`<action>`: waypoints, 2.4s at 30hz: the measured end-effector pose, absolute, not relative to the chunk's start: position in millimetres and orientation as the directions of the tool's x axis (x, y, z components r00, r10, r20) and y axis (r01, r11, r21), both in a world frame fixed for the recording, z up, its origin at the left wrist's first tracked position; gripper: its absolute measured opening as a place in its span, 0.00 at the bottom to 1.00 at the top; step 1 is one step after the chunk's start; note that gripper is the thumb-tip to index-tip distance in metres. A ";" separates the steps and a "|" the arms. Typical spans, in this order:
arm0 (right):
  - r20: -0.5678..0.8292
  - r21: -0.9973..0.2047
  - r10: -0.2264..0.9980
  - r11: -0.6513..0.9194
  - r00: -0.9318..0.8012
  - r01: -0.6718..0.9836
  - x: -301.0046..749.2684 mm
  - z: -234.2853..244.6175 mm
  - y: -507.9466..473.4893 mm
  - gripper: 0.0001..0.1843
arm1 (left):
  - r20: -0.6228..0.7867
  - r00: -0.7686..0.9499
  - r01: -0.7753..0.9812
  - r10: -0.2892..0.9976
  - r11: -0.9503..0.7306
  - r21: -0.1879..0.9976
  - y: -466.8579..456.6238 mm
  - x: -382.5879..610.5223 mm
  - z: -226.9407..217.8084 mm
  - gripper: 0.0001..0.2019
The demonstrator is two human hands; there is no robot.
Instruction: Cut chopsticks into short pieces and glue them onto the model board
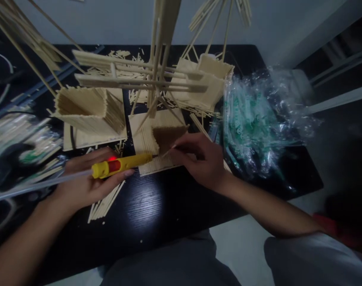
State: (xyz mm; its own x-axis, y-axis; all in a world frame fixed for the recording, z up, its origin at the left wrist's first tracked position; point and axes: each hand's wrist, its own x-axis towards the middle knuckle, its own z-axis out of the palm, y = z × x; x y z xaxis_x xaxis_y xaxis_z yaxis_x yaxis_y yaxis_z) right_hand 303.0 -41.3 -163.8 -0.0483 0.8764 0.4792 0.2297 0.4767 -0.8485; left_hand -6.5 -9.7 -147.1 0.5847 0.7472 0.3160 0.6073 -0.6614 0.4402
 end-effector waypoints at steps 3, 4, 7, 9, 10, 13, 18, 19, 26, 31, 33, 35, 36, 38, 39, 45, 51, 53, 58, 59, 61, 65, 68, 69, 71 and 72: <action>0.504 -0.833 0.862 0.502 -0.054 0.233 299.9 -167.0 -39.9 0.07 | 0.304 0.576 0.629 0.759 -0.649 0.428 -11.0 -6.5 -147.9 0.17; 0.513 -0.828 0.857 0.510 -0.054 0.233 298.9 -167.9 -39.5 0.06 | 0.302 0.571 0.634 0.763 -0.644 0.427 -11.3 -6.1 -148.0 0.18; 0.529 -0.816 0.847 0.525 -0.053 0.242 296.2 -169.7 -38.4 0.05 | 0.295 0.567 0.638 0.769 -0.636 0.434 -11.5 -4.4 -148.4 0.19; 0.540 -0.803 0.840 0.534 -0.055 0.263 295.0 -170.3 -38.4 0.05 | 0.310 0.578 0.620 0.755 -0.653 0.435 -10.8 -3.5 -148.9 0.19; 0.550 -0.793 0.833 0.542 -0.055 0.279 294.7 -170.4 -38.5 0.06 | 0.323 0.587 0.607 0.742 -0.667 0.431 -10.3 -3.2 -149.2 0.19; 0.608 -0.732 0.791 0.589 -0.062 0.341 294.3 -169.4 -39.2 0.08 | 0.350 0.609 0.587 0.711 -0.702 0.404 -8.7 -2.9 -149.9 0.18; 0.677 -0.609 0.723 0.657 -0.140 0.444 295.2 -166.6 -38.5 0.10 | 0.322 0.601 0.589 0.731 -0.678 0.440 -7.7 -2.4 -150.0 0.16; 0.694 -0.583 0.703 0.677 -0.158 0.449 295.3 -166.4 -37.8 0.10 | 0.321 0.595 0.589 0.737 -0.671 0.450 -7.6 -2.1 -150.1 0.15; 0.757 -0.397 0.584 0.767 -0.293 0.505 298.3 -162.6 -32.9 0.10 | 0.317 0.586 0.566 0.745 -0.657 0.498 -8.2 1.5 -150.7 0.17; 0.755 -0.299 0.550 0.773 -0.357 0.559 303.1 -159.0 -32.6 0.13 | 0.376 0.552 0.537 0.744 -0.662 0.522 -9.8 0.9 -146.9 0.15; 0.747 -0.292 0.556 0.768 -0.366 0.570 304.4 -159.3 -33.0 0.15 | 0.414 0.529 0.535 0.741 -0.669 0.516 -10.9 -0.9 -144.6 0.16; 0.744 -0.300 0.562 0.764 -0.361 0.571 305.1 -160.4 -33.5 0.17 | 0.438 0.495 0.534 0.750 -0.660 0.528 -12.7 -2.3 -143.1 0.16; 0.745 -0.306 0.564 0.763 -0.355 0.569 305.3 -160.9 -33.6 0.17 | 0.445 0.476 0.530 0.759 -0.651 0.543 -13.7 -2.5 -142.8 0.15; 0.750 -0.314 0.564 0.764 -0.346 0.564 305.4 -161.8 -33.7 0.18 | 0.441 0.448 0.517 0.777 -0.628 0.581 -16.0 -1.4 -142.6 0.14; 0.752 -0.316 0.563 0.764 -0.343 0.562 305.4 -162.0 -33.6 0.18 | 0.435 0.441 0.512 0.785 -0.618 0.597 -17.1 -0.4 -142.5 0.14; 0.750 -0.329 0.568 0.764 -0.338 0.554 305.5 -161.5 -33.2 0.20 | 0.358 0.427 0.536 0.830 -0.552 0.639 -20.1 4.6 -138.9 0.15; 0.740 -0.351 0.587 0.753 -0.328 0.557 306.0 -162.1 -34.1 0.21 | 0.306 0.448 0.556 0.840 -0.530 0.640 -19.0 3.4 -136.4 0.14; 0.743 -0.350 0.588 0.748 -0.319 0.563 305.7 -162.3 -34.1 0.20 | 0.287 0.453 0.565 0.844 -0.521 0.639 -18.4 3.6 -136.1 0.14; 0.743 -0.330 0.584 0.744 -0.325 0.581 305.3 -162.1 -33.6 0.16 | 0.311 0.449 0.551 0.838 -0.533 0.642 -16.7 4.7 -137.2 0.15; 0.744 -0.328 0.582 0.745 -0.328 0.580 305.3 -162.0 -33.5 0.15 | 0.317 0.445 0.548 0.837 -0.535 0.643 -16.2 4.7 -137.9 0.15; 0.749 -0.326 0.576 0.751 -0.328 0.574 305.5 -161.7 -33.4 0.15 | 0.316 0.442 0.546 0.840 -0.531 0.648 -15.0 4.2 -139.8 0.15; 0.740 -0.338 0.586 0.747 -0.329 0.572 306.2 -161.2 -34.0 0.17 | 0.218 0.439 0.565 0.872 -0.457 0.687 -12.9 1.7 -143.8 0.17; 0.734 -0.343 0.597 0.737 -0.323 0.582 306.7 -161.3 -34.6 0.18 | 0.110 0.445 0.610 0.889 -0.390 0.690 -12.0 0.5 -145.2 0.19; 0.736 -0.339 0.595 0.736 -0.322 0.586 306.8 -161.4 -34.8 0.18 | 0.098 0.454 0.613 0.885 -0.391 0.686 -11.8 0.3 -145.3 0.20; 0.741 -0.332 0.589 0.738 -0.322 0.587 306.7 -161.7 -34.8 0.16 | 0.097 0.478 0.612 0.873 -0.410 0.676 -11.2 0.2 -145.5 0.21; 0.744 -0.331 0.586 0.741 -0.321 0.585 306.5 -161.9 -34.8 0.16 | 0.104 0.487 0.611 0.867 -0.424 0.668 -10.8 0.3 -145.8 0.21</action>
State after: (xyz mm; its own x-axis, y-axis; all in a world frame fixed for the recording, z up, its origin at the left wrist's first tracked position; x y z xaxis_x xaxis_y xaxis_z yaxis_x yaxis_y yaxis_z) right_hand 306.5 -34.8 -161.9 -0.3213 0.5865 0.7435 0.5846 0.7405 -0.3315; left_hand 0.3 -10.8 -145.8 0.4874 0.8669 0.1042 0.6112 -0.4240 0.6683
